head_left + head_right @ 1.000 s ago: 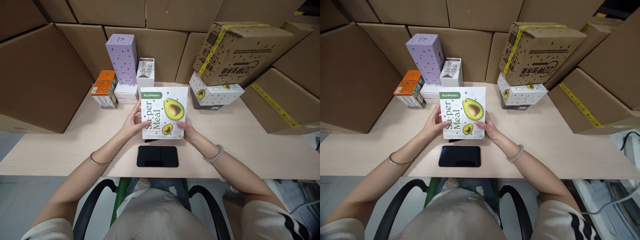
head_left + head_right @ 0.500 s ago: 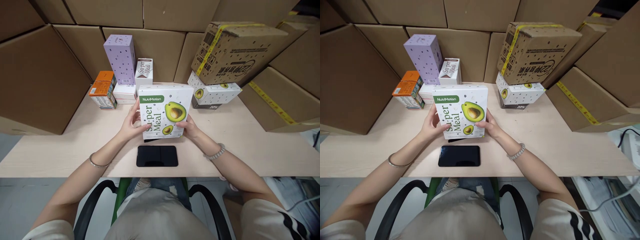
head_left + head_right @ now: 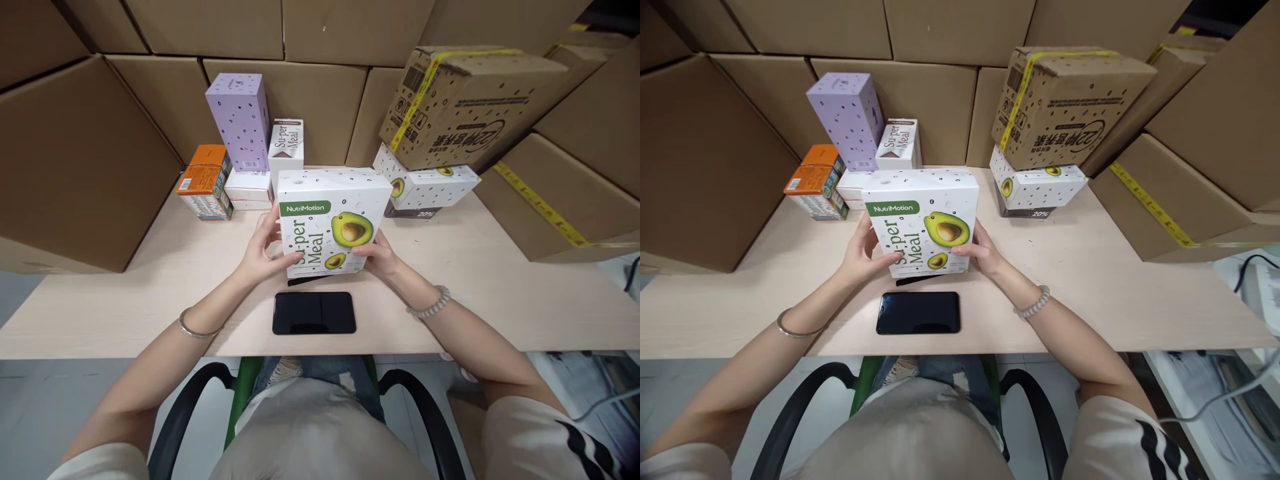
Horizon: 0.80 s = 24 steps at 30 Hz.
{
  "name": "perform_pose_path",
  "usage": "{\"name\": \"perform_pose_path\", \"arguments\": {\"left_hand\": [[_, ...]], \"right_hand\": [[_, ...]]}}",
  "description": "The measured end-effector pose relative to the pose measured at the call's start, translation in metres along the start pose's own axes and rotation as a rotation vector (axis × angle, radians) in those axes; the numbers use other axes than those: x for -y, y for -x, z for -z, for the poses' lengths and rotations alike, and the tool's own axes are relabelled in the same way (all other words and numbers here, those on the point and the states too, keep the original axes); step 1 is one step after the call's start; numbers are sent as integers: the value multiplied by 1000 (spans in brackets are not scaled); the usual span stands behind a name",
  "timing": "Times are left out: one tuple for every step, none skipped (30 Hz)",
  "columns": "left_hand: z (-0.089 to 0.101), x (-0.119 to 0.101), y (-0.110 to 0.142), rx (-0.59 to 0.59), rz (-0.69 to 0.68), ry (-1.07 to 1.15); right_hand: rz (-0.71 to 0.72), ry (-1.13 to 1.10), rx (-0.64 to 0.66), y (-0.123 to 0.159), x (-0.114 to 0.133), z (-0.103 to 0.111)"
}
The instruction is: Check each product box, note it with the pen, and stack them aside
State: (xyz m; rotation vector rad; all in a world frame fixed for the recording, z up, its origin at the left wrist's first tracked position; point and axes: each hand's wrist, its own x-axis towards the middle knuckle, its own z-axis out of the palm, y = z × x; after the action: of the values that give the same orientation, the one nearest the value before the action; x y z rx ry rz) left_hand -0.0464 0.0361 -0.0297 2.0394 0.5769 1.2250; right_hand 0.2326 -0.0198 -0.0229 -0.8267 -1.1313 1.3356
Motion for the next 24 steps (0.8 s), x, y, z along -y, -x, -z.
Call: {"name": "perform_pose_path", "arguments": {"left_hand": [[0,0,0,0,-7,-5],[0,0,0,1,-16,-12],[0,0,0,5,-25,-19],[1,0,-1,12,-36,-28],[1,0,-1,20,-49,-41],[2,-1,-2,24,-73,-66],[2,-2,-3,24,-114,-109],[3,-4,-4,19,-177,-172],[3,-7,-5,13,-262,-247],[3,-10,-6,6,-361,-324],[3,-13,-6,0,-455,-397],[2,-16,-7,-4,-534,-456],[2,-20,-7,-6,-593,-496],[1,-23,-7,-11,-634,-519],[0,-25,-7,-17,-658,-532],[-1,-28,-7,-22,-674,-541],[-1,-29,-7,-25,-686,-547],[-1,-30,-7,-26,-698,-552],[-2,-31,-7,-30,-707,-559],[-2,-31,-8,-34,-719,-562],[-2,-31,-9,-41,-734,-559],[-2,-31,-10,-51,-752,-549],[-2,-31,-11,-64,-767,-535],[-2,-30,-12,-78,-776,-521]], "right_hand": [[-1,2,-3,0,0,0],[-2,1,-7,0,0,-1],[-3,-5,-10,1,1,-1],[-2,-12,-13,1,1,-1],[-2,-16,-16,2,1,-1],[-5,-12,-20,1,0,-1],[-13,3,-23,1,0,0],[-20,29,-29,0,-1,0],[-20,65,-46,-1,-2,1],[-14,105,-71,-3,-4,2],[-6,139,-101,-5,-5,2],[3,164,-131,-7,-5,3],[6,179,-154,-8,-6,2],[1,185,-167,-8,-5,2],[-13,187,-168,-8,-4,1],[-30,184,-163,-7,-2,-1],[-43,176,-157,-6,0,-3],[-54,162,-151,-4,3,-6],[-63,143,-145,-3,6,-8],[-69,119,-141,-1,9,-11],[-74,93,-142,0,12,-14],[-81,65,-146,1,14,-17],[-87,39,-152,2,16,-19],[-93,20,-154,2,18,-20]]}}
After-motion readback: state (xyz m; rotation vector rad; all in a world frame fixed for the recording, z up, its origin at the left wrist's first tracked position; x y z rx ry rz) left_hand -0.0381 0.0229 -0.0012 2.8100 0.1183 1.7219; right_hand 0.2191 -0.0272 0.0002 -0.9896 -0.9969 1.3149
